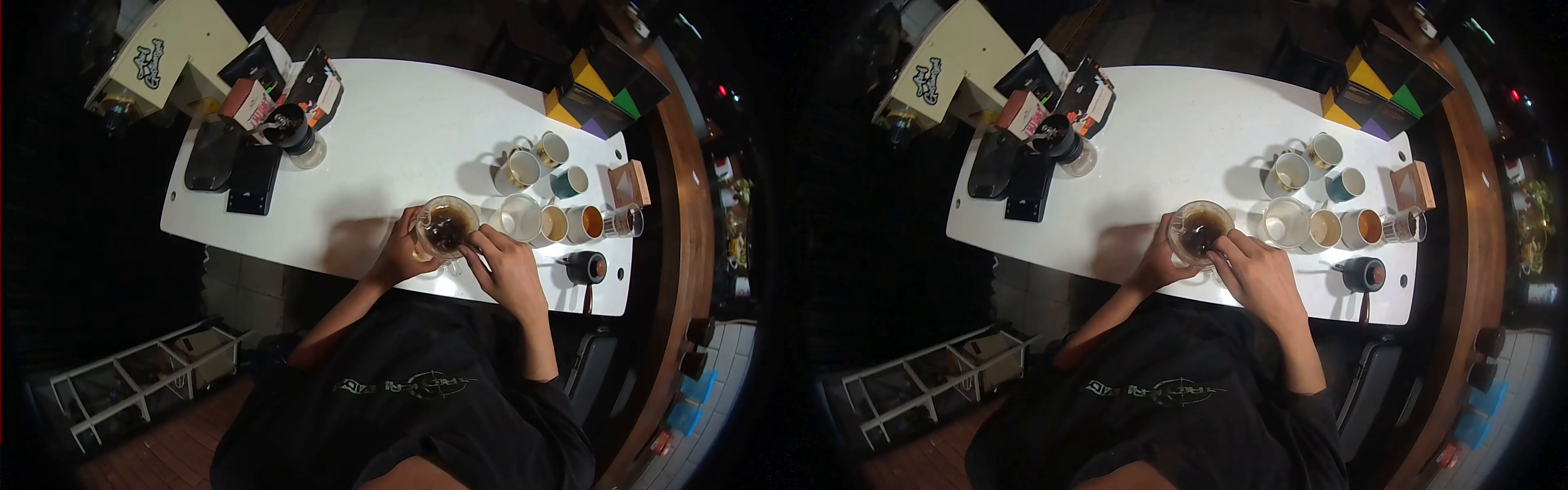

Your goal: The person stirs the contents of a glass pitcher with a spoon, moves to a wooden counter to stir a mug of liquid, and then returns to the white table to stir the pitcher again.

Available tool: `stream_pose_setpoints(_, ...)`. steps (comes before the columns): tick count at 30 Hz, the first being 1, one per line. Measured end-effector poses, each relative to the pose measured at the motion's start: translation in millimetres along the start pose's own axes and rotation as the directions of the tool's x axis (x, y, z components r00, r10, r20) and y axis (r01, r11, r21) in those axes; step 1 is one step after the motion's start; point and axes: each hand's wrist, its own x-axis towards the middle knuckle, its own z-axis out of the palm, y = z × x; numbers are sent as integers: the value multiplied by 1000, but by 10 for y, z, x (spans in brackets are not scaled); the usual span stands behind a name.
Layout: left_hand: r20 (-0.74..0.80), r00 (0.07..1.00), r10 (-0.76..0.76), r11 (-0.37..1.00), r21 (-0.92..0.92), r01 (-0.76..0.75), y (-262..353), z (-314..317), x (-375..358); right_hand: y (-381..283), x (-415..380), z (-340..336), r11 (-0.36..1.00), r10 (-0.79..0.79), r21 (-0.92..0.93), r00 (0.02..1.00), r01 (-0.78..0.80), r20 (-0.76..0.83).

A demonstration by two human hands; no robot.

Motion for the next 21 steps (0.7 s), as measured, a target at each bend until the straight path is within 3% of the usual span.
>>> stream_pose_setpoints(3,9,1000,-6,999,38,5,-21,-6,4,-16,-14,49,998,54,-28,997,-55,-49)
stream_pose_setpoints(5,28,1000,2,982,186,-7,-60,-8,-28,-33,-41,99,995,95,-18,993,-96,-69)
stream_pose_setpoints(11,48,999,19,974,224,-29,-4,-67,22,-95,-33,90,977,211,21,973,-210,-95)
stream_pose_setpoints(21,51,996,68,939,333,-81,-188,-13,-4,-342,-49,10,972,219,-39,955,-231,-199)
